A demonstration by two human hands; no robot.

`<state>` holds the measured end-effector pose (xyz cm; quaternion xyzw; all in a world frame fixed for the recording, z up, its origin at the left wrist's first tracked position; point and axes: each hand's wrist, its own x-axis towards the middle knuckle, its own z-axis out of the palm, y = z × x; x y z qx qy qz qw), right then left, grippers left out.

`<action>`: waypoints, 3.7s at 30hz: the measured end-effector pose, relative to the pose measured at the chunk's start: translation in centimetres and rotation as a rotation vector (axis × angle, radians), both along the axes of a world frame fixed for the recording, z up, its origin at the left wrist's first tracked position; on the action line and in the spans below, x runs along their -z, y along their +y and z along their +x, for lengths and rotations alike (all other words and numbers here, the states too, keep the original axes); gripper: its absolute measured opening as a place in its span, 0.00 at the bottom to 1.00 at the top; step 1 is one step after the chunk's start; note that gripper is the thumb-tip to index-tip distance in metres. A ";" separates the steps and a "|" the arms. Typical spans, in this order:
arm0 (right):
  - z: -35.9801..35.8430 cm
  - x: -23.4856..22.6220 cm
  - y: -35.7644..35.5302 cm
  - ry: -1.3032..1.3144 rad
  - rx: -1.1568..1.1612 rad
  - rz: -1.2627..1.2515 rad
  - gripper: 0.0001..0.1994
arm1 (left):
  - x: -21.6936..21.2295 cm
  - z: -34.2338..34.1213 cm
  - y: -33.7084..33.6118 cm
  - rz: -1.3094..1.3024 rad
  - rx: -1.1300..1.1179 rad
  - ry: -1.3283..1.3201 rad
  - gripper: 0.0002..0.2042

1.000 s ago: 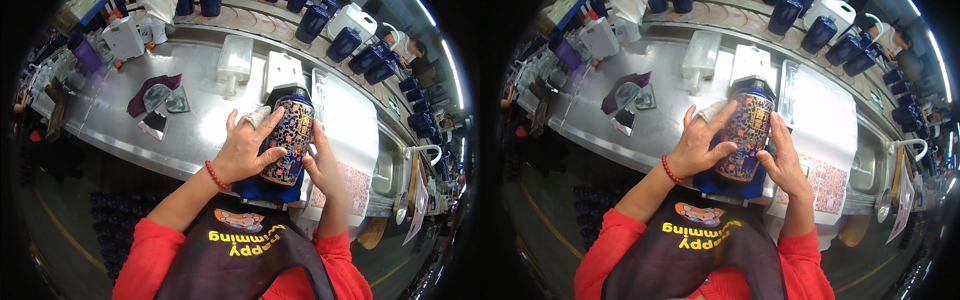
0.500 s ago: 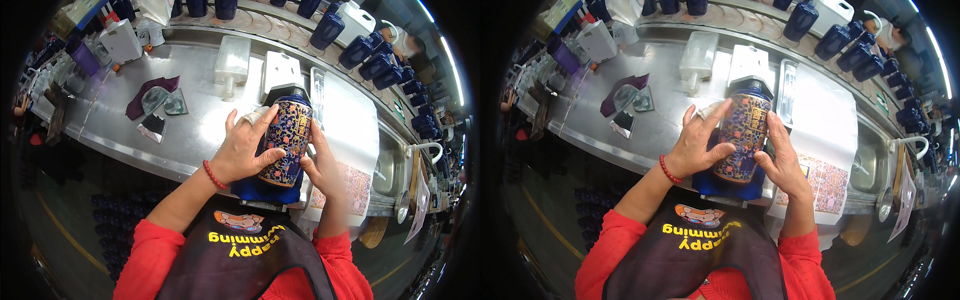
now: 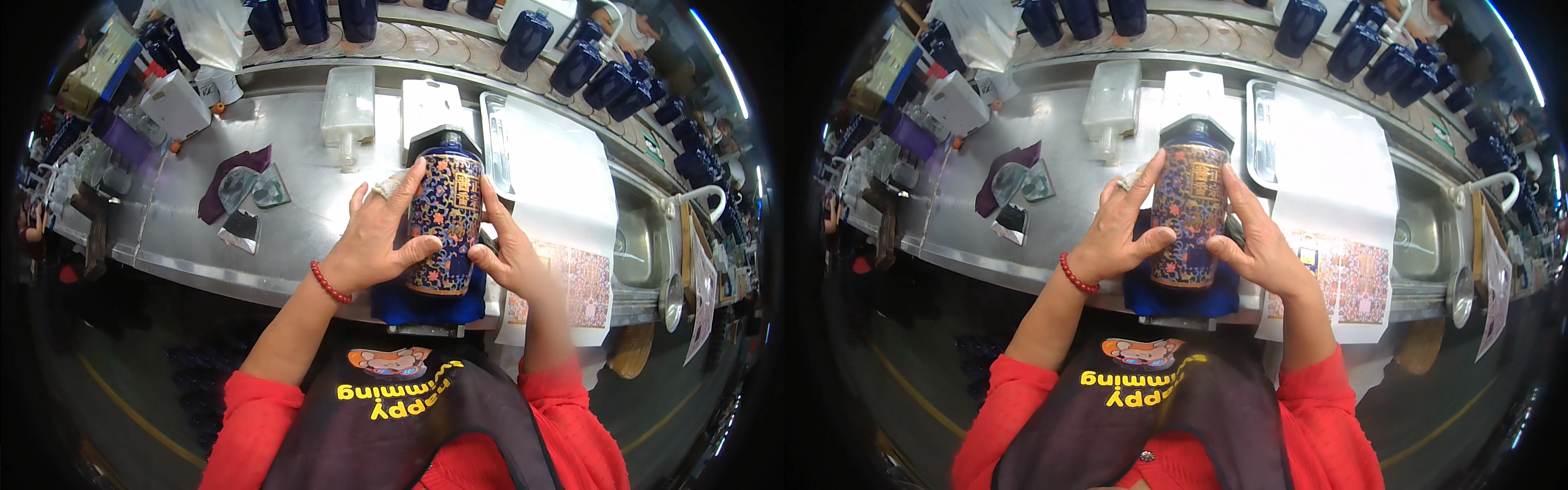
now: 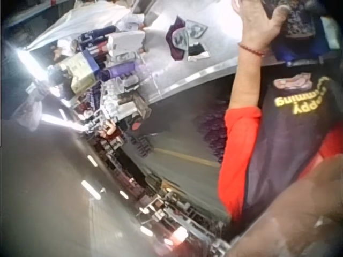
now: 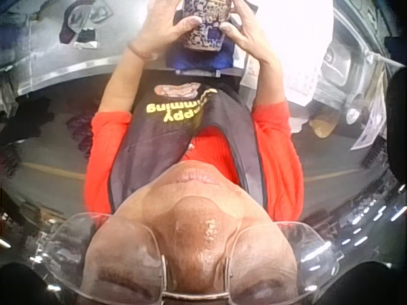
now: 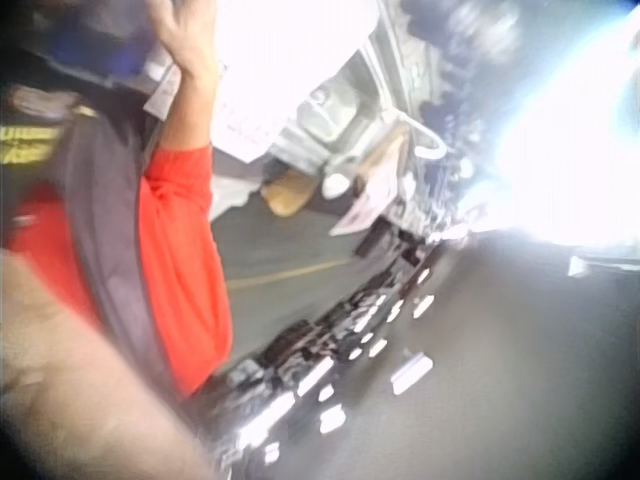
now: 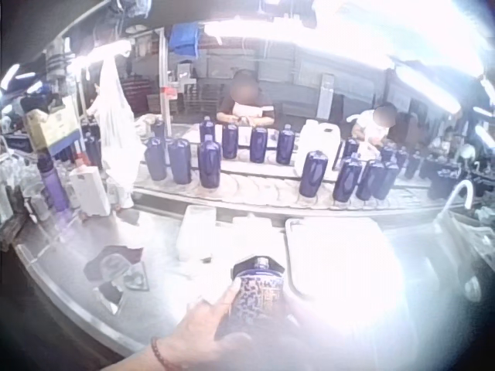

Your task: The person applies decorative stickers to a blue cylindrical container, smoothing each sticker with a green tool and rotating the container to cover multiple sides. The person handles the container and stickers by hand, occasionally picking up new stickers from a nearby sheet.

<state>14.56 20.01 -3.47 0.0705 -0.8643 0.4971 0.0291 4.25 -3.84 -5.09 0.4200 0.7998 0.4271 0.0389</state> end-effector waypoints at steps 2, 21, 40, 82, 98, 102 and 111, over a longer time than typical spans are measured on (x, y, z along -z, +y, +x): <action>-0.1 0.2 0.2 0.002 -0.012 0.007 0.48 | 0.3 -0.1 0.1 -0.001 -0.025 0.045 0.50; 4.6 3.1 -2.1 0.470 0.209 0.255 0.59 | 2.2 5.4 -0.7 0.029 -0.100 0.333 0.57; 4.6 3.0 -2.0 0.413 0.230 -0.008 0.28 | 1.9 2.0 -0.7 0.188 0.107 -0.070 0.48; 2.7 3.0 -0.6 0.279 0.017 0.027 0.56 | 1.2 0.9 -1.2 0.130 0.179 -0.077 0.53; 2.2 0.8 -0.1 0.250 0.113 0.080 0.50 | 1.4 -0.7 -1.8 0.085 0.133 -0.078 0.54; 1.8 -0.5 0.0 0.211 0.082 0.084 0.51 | 0.8 -0.8 -1.5 0.031 0.098 -0.113 0.54; 0.3 -3.0 0.9 0.060 0.004 0.281 0.59 | 0.4 -1.4 -1.4 -0.016 0.146 -0.147 0.58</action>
